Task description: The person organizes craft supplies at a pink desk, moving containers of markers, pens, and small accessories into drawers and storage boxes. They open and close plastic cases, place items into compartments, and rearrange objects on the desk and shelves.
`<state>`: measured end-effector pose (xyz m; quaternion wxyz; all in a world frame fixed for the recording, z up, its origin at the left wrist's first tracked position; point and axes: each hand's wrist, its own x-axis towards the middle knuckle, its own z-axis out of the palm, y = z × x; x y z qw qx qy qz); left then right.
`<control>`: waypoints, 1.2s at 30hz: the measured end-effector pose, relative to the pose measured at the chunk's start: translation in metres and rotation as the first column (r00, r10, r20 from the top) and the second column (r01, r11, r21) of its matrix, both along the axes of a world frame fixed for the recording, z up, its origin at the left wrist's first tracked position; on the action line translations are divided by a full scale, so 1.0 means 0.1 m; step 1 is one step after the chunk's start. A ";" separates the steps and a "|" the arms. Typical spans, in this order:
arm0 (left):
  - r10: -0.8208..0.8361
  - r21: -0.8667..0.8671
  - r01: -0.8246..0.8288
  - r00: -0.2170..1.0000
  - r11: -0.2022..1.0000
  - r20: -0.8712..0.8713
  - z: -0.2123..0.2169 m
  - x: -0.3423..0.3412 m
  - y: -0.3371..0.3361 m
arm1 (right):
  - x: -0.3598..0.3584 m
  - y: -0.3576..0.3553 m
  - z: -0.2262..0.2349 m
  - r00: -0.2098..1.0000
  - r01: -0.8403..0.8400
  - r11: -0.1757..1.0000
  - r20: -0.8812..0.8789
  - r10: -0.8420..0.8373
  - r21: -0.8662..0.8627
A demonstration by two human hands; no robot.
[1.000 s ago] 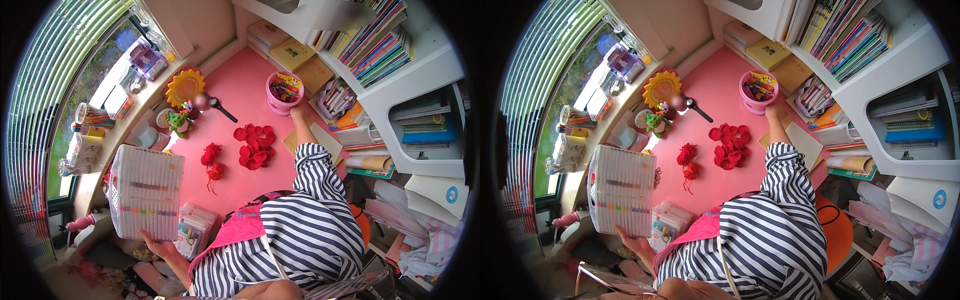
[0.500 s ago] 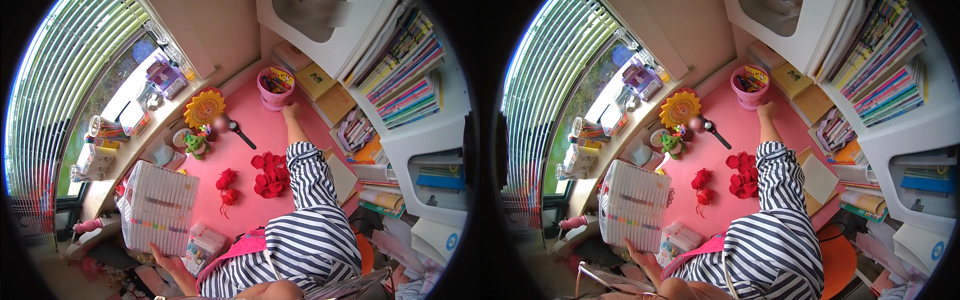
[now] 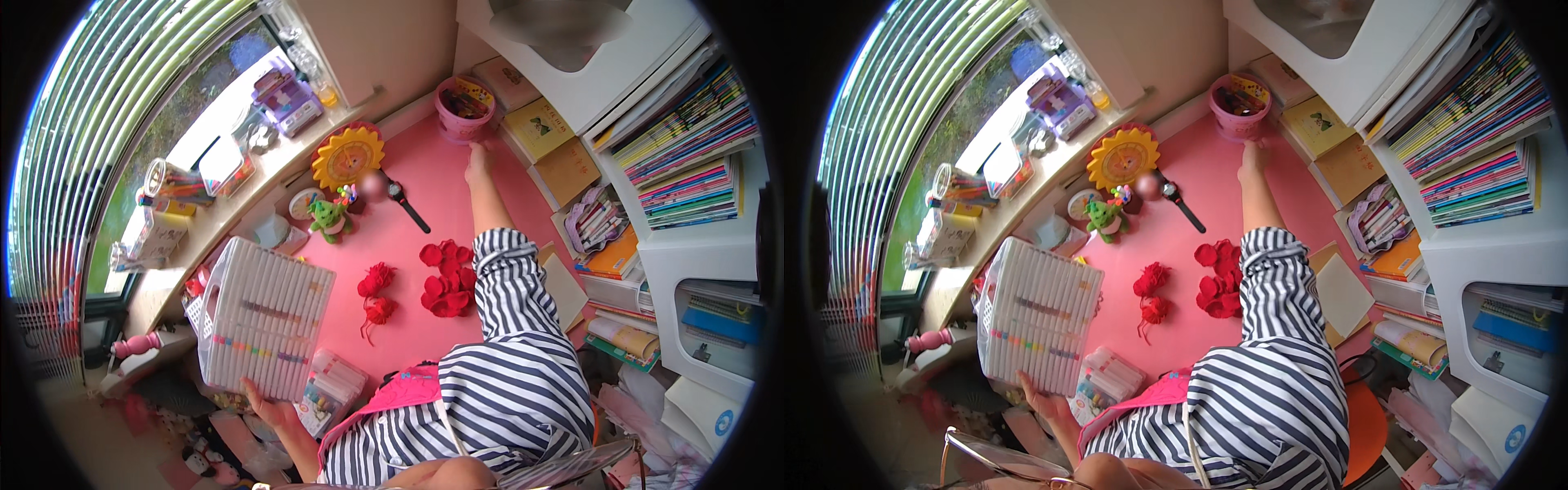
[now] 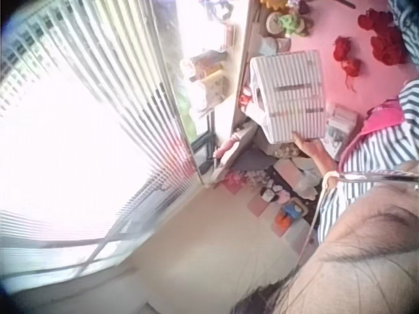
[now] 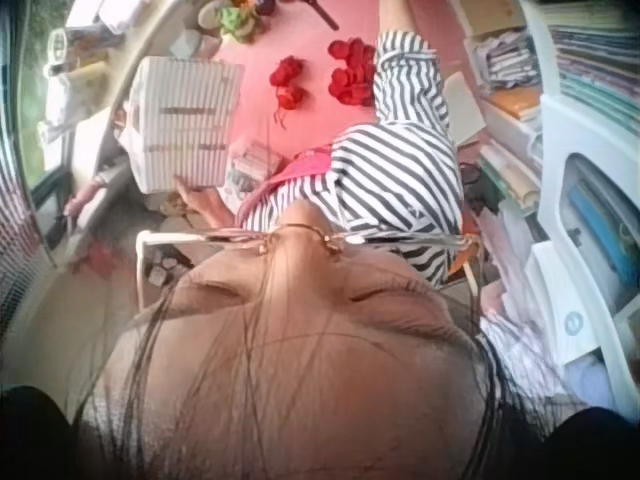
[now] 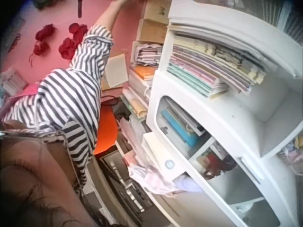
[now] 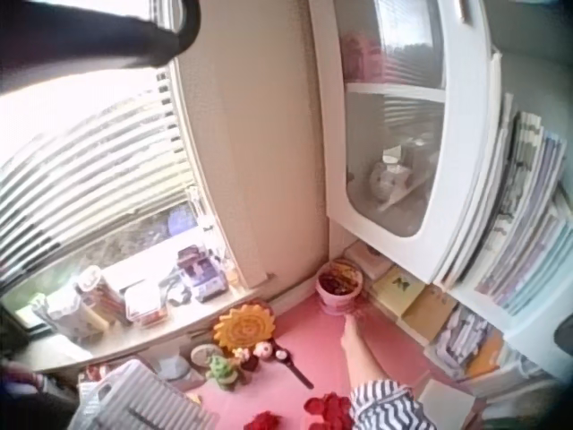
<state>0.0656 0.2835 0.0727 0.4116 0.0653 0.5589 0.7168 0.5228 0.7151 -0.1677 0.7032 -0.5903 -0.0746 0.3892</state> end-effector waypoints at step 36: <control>-0.032 0.139 0.019 0.996 0.990 0.089 -0.30 -0.51 -1.75 | -2.83 -4.15 2.10 -0.024 -0.991 -0.038 -0.108 0.994 -0.132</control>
